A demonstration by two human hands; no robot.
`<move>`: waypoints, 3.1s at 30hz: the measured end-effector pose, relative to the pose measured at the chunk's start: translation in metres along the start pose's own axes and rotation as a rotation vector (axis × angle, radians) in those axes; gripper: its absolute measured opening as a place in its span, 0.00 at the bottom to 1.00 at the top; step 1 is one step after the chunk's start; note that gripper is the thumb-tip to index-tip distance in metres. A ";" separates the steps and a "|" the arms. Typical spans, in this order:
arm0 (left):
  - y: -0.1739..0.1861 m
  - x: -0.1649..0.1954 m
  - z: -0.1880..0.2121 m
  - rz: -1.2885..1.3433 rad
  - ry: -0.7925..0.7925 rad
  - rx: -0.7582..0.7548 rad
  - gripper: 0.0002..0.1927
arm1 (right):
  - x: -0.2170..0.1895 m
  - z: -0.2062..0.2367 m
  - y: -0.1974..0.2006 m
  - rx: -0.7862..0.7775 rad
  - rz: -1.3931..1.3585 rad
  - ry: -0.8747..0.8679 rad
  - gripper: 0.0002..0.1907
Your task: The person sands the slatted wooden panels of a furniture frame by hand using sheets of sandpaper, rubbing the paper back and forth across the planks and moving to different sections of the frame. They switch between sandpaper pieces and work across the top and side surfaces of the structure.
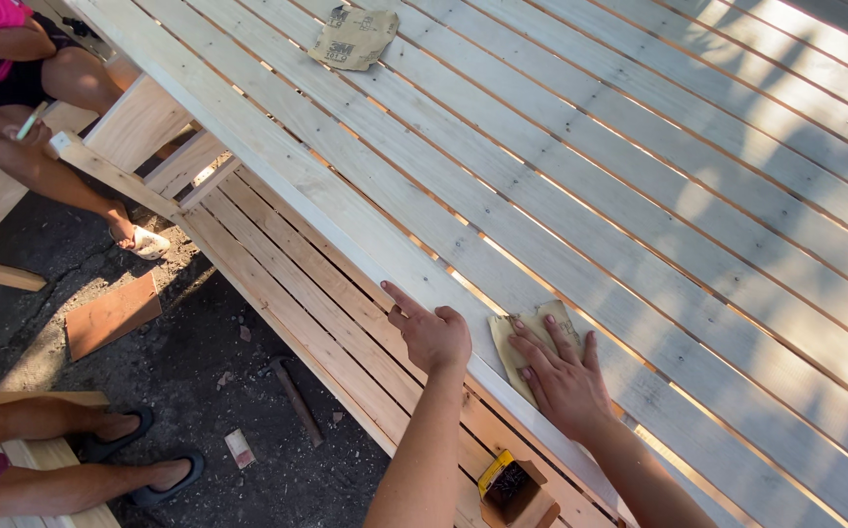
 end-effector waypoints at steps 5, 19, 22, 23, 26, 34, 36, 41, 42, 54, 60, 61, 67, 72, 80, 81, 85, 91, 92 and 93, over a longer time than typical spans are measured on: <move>0.001 0.004 0.004 0.005 -0.018 0.031 0.51 | -0.012 -0.020 0.003 -0.023 0.025 -0.028 0.26; -0.033 -0.017 -0.009 -0.580 -0.531 0.108 0.42 | 0.041 0.021 -0.005 0.218 -0.073 -0.393 0.26; -0.038 0.002 0.004 -0.605 -0.797 0.192 0.34 | 0.054 0.031 -0.006 0.300 -0.103 -0.521 0.25; -0.041 0.010 0.013 -0.622 -0.941 0.273 0.31 | 0.053 0.031 -0.005 0.322 -0.113 -0.523 0.25; -0.071 0.012 0.019 -0.707 -0.890 -0.107 0.07 | 0.050 0.030 -0.002 0.358 -0.133 -0.530 0.25; -0.069 0.034 0.039 -0.681 -1.358 -0.038 0.05 | 0.047 0.033 0.007 0.337 -0.110 -0.541 0.24; -0.071 0.045 0.039 -0.784 -1.490 -0.114 0.05 | 0.047 0.033 0.009 0.339 -0.124 -0.540 0.24; -0.080 0.067 0.044 -1.117 -1.628 -0.303 0.08 | 0.044 0.033 0.014 0.322 -0.142 -0.541 0.24; -0.080 0.069 0.047 -1.144 -1.680 -0.292 0.08 | 0.044 0.033 0.014 0.310 -0.146 -0.546 0.24; -0.083 0.081 0.063 -1.243 -1.993 -0.303 0.09 | 0.047 0.035 0.010 0.314 -0.193 -0.570 0.24; -0.081 0.077 0.066 -1.212 -2.027 -0.298 0.09 | 0.048 0.039 0.008 0.312 -0.211 -0.574 0.24; -0.080 0.075 0.066 -1.210 -2.021 -0.297 0.09 | 0.048 0.039 0.008 0.315 -0.213 -0.571 0.24; -0.080 0.074 0.067 -1.212 -2.041 -0.321 0.09 | 0.049 0.038 0.007 0.288 -0.198 -0.575 0.24; -0.072 0.076 0.058 -0.980 -1.905 -0.312 0.10 | 0.049 0.037 0.004 0.264 -0.175 -0.585 0.24; -0.052 0.057 0.036 -0.603 -1.545 -0.336 0.06 | 0.050 0.039 -0.001 0.259 -0.217 -0.590 0.25; -0.055 0.056 0.038 -0.681 -1.587 -0.315 0.05 | 0.050 0.039 -0.001 0.263 -0.209 -0.586 0.25; -0.069 0.061 0.047 -0.930 -1.794 -0.263 0.06 | 0.051 0.039 -0.002 0.268 -0.244 -0.590 0.24; -0.091 0.070 0.062 -1.259 -1.892 -0.270 0.07 | 0.050 0.039 -0.003 0.283 -0.249 -0.585 0.24; -0.093 0.069 0.062 -1.318 -1.890 -0.273 0.07 | 0.050 0.040 -0.003 0.283 -0.250 -0.585 0.24; -0.092 0.069 0.063 -1.297 -1.898 -0.264 0.07 | 0.050 0.040 -0.002 0.285 -0.252 -0.586 0.24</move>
Point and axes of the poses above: each hand's wrist, its own z-axis away from the middle knuckle, its own y-axis out of the back of the hand, x = y × z, the point moved 5 cm from there along -z, towards the middle knuckle, and after that the axes turned 3 degrees about -x, right-handed, at the moved point
